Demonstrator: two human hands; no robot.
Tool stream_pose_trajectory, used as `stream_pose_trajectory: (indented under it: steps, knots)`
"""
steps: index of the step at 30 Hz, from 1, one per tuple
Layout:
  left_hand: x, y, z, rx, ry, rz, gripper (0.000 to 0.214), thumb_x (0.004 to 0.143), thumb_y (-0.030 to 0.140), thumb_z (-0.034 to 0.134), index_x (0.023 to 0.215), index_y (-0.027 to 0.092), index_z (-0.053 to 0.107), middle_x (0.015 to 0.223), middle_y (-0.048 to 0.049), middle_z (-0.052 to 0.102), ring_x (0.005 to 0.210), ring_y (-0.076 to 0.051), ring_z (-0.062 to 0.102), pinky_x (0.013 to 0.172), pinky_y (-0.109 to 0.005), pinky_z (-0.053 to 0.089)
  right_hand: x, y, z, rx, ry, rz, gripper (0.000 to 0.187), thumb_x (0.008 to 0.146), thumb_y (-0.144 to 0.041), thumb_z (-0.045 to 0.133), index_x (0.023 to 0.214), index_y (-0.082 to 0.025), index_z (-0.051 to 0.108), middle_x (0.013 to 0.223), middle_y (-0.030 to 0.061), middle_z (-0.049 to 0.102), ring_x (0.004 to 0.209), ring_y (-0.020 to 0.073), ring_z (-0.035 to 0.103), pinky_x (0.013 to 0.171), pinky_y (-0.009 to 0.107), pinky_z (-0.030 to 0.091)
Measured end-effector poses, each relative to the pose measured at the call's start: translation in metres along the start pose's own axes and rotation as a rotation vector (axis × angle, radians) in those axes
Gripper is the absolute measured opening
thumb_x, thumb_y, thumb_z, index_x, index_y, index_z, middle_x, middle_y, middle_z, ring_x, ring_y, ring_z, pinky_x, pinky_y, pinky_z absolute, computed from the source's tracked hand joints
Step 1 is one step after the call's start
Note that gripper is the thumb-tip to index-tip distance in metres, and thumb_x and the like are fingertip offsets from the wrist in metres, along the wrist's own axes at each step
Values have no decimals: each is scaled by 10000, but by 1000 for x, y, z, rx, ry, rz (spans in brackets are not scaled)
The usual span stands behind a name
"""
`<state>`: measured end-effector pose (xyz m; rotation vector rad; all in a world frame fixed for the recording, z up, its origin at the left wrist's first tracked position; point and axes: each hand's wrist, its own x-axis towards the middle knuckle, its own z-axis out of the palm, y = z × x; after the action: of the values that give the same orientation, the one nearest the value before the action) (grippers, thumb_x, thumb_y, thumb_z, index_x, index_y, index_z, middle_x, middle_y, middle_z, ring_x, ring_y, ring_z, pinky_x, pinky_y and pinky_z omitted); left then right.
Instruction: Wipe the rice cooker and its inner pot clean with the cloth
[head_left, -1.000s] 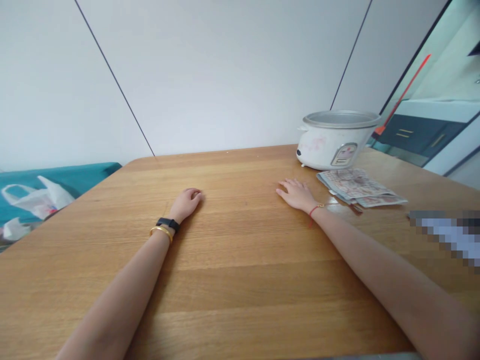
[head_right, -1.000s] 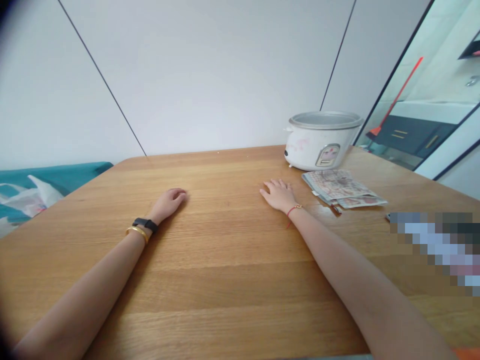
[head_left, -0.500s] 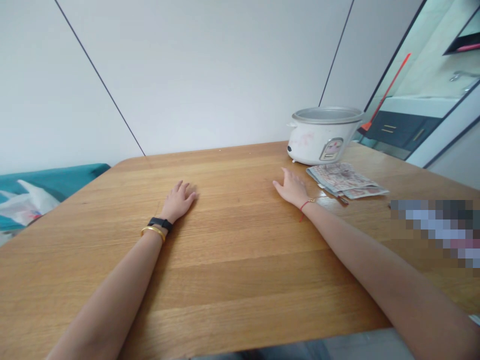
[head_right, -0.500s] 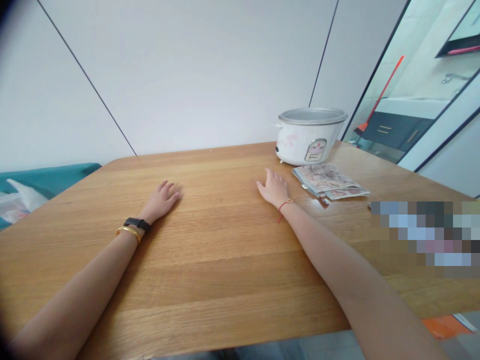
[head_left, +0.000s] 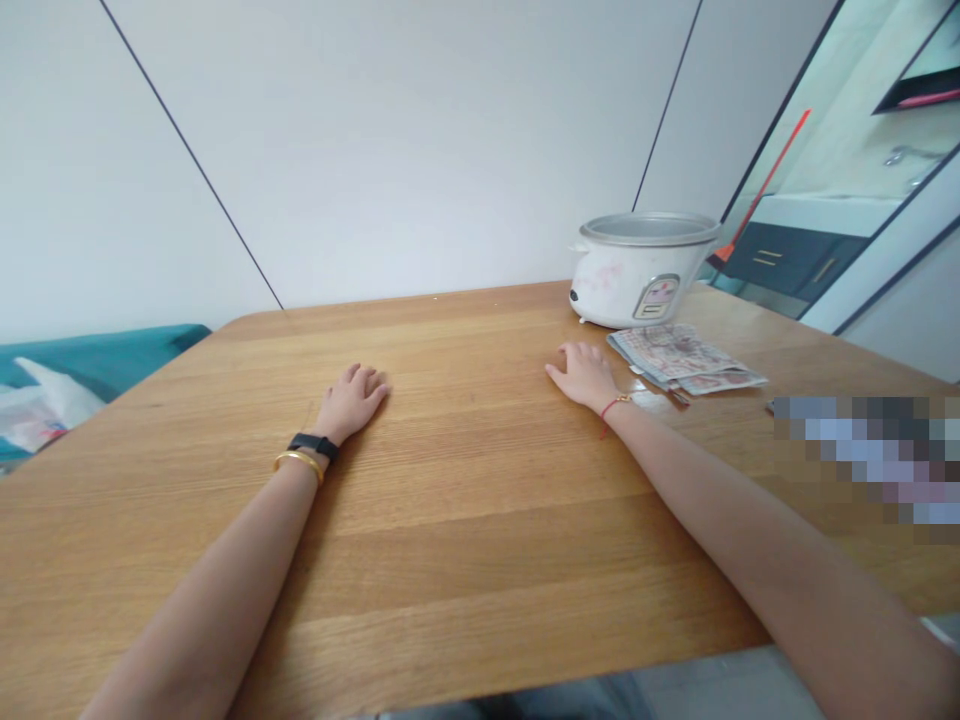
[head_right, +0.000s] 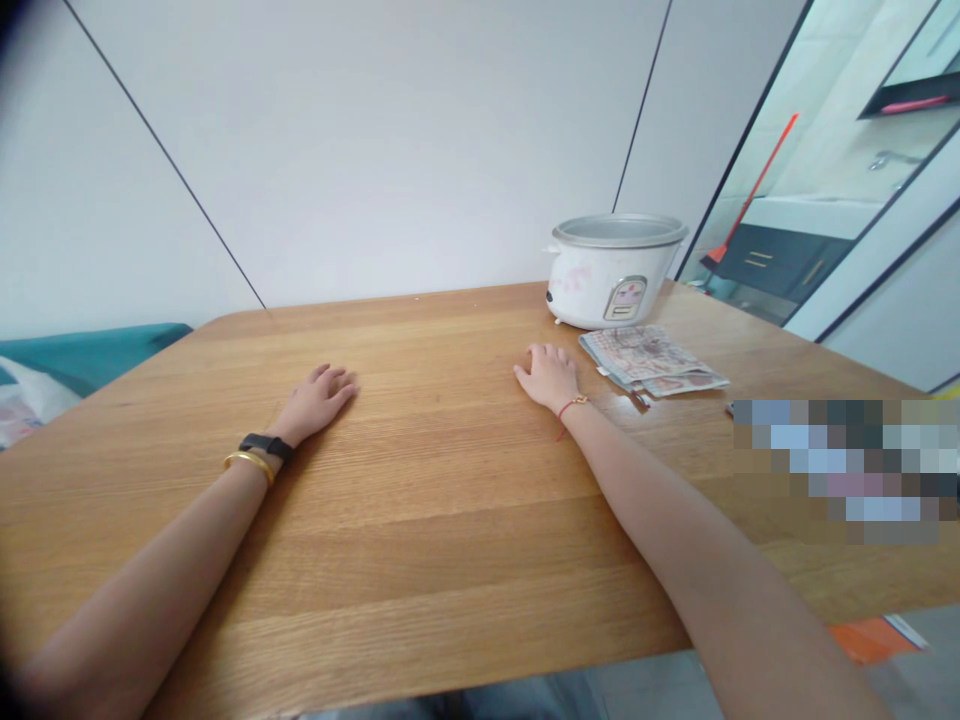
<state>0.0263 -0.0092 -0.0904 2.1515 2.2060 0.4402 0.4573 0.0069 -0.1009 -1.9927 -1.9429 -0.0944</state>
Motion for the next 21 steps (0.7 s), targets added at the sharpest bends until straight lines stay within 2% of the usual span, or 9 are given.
stream_pose_trajectory:
  steps: [2,11,18,21]
  knots:
    - [0,0,0,-9,0,-10,624,999,544,433,1497,180,522,1639,-172,416,1498,-358,425,1223,-536,336,0,0,0,-4,-5,15,455,972,-463,542,1314,-167,588,1334,183,621,1280,358,523,1075,506,423]
    - [2,-4,2,-2,5,38,603,999,541,402,1467,184,534,1569,-147,518,1464,-313,473,1211,-459,357,-1,1,0,-6,-25,2,415,988,-475,511,1278,-199,619,1342,160,619,1279,345,519,1074,511,418]
    - [3,-4,1,25,-14,42,622,995,528,405,1457,135,539,1481,-170,603,1392,-329,543,1171,-468,398,0,1,1,-17,-32,3,409,993,-476,513,1276,-207,633,1340,145,617,1280,332,520,1080,490,415]
    - [3,-4,1,27,-18,64,573,994,515,410,1413,162,579,1470,-159,615,1376,-330,553,1153,-472,413,0,2,0,-21,-40,-3,400,995,-479,508,1253,-210,654,1325,144,620,1276,331,521,1073,494,418]
